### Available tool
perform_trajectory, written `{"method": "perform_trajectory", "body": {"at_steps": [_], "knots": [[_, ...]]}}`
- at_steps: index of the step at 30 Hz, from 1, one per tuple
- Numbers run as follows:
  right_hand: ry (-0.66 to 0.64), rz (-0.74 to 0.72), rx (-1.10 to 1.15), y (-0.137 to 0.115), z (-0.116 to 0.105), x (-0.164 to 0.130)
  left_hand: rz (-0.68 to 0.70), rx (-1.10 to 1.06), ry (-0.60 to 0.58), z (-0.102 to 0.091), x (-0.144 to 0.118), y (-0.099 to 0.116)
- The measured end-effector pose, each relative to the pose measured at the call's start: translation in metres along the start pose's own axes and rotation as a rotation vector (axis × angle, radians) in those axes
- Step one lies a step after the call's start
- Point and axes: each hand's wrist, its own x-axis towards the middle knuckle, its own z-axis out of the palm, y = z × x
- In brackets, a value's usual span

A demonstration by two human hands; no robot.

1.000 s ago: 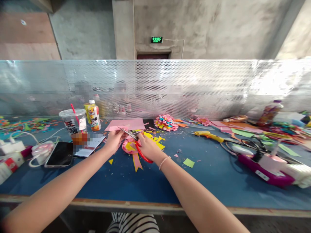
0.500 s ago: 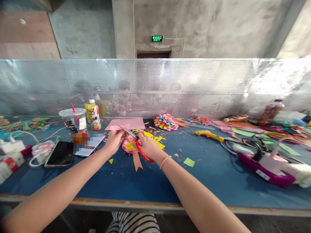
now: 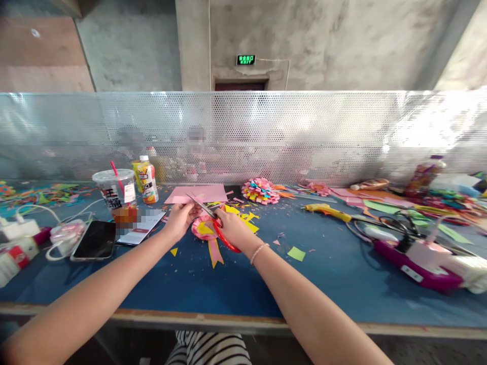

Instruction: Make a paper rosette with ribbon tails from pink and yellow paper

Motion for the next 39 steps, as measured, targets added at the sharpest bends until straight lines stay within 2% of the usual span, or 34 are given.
{"method": "perform_trajectory", "body": {"at_steps": [5, 8, 11, 17, 23, 28, 34, 39], "knots": [[-0.016, 0.030, -0.035, 0.001, -0.001, 0.001, -0.024, -0.060, -0.010, -0.003, 0.003, -0.001], [-0.020, 0.029, -0.061, 0.002, -0.001, 0.001, -0.017, -0.082, 0.029, -0.005, 0.005, -0.002], [-0.002, 0.041, -0.073, 0.003, 0.000, 0.002, 0.014, -0.056, 0.076, -0.005, 0.006, -0.002], [-0.002, 0.039, -0.050, 0.004, 0.000, 0.002, 0.128, -0.005, 0.084, -0.007, 0.007, -0.004], [-0.105, -0.072, 0.124, 0.007, -0.002, -0.002, 0.184, 0.054, 0.141, -0.013, 0.014, -0.002], [-0.244, -0.046, 0.221, 0.018, -0.007, -0.001, 0.263, 0.163, 0.166, -0.022, 0.022, 0.003], [-0.219, -0.072, 0.215, 0.024, -0.012, 0.001, 0.313, 0.380, 0.080, -0.027, 0.024, 0.004], [-0.209, -0.071, 0.227, 0.024, -0.013, -0.001, 0.293, 0.440, -0.027, -0.027, 0.022, 0.002]]}}
